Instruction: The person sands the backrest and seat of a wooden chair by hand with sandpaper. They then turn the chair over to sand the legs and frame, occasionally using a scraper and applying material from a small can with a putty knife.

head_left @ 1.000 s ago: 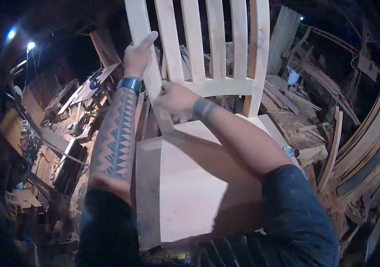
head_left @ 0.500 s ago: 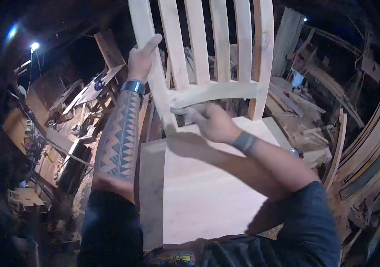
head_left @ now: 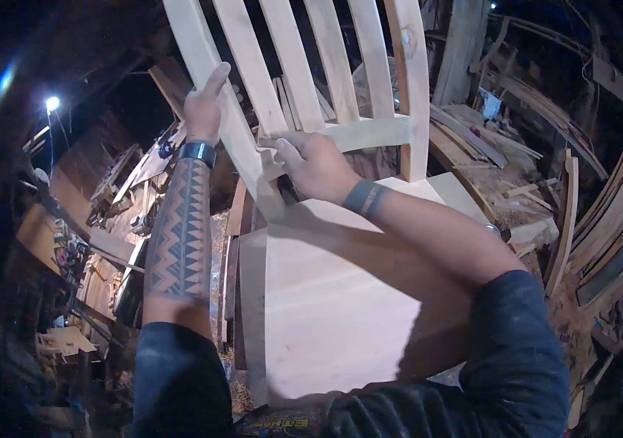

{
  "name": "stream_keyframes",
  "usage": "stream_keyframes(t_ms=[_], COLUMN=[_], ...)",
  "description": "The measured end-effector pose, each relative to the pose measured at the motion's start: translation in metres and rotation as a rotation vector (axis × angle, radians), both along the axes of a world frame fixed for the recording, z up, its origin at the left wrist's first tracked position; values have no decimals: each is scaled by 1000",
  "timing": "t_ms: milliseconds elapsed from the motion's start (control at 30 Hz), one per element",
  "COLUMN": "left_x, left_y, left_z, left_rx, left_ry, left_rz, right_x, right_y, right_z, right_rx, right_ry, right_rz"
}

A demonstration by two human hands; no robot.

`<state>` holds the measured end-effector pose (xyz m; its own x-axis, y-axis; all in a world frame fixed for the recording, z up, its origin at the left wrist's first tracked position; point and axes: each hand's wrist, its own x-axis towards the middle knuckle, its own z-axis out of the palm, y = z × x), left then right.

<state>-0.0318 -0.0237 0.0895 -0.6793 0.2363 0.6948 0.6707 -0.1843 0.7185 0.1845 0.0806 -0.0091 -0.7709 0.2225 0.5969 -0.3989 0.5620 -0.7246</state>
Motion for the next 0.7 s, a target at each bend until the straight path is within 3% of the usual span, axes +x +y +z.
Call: stream_keyframes(t_ms=[33, 167, 267, 367, 433, 533, 633, 700], left_x=[0, 8, 17, 1, 15, 9, 12, 10], left_y=[-1, -3, -2, 0, -3, 1, -6, -6], left_z=[0, 1, 1, -5, 0, 0, -2, 1], left_rx=[-15, -3, 29, 27, 8, 54, -36, -107], left_ry=[46, -62, -119, 33, -71, 99, -14, -75], left_rz=[50, -108, -140, -98, -114, 18, -26, -26], right_x=[-11, -59, -88, -85, -64, -48, -77, -86], right_y=[-1, -14, -25, -38, -56, -74, -47, -41], right_z=[-5, -32, -40, -10, -3, 5, 14, -13], right_rx=[48, 188, 96, -433, -553, -684, -661, -401], right_ry=[43, 44, -93, -389, -354, -278, -212, -192], right_rz=[-34, -132, -9, 285, 281, 301, 363, 258])
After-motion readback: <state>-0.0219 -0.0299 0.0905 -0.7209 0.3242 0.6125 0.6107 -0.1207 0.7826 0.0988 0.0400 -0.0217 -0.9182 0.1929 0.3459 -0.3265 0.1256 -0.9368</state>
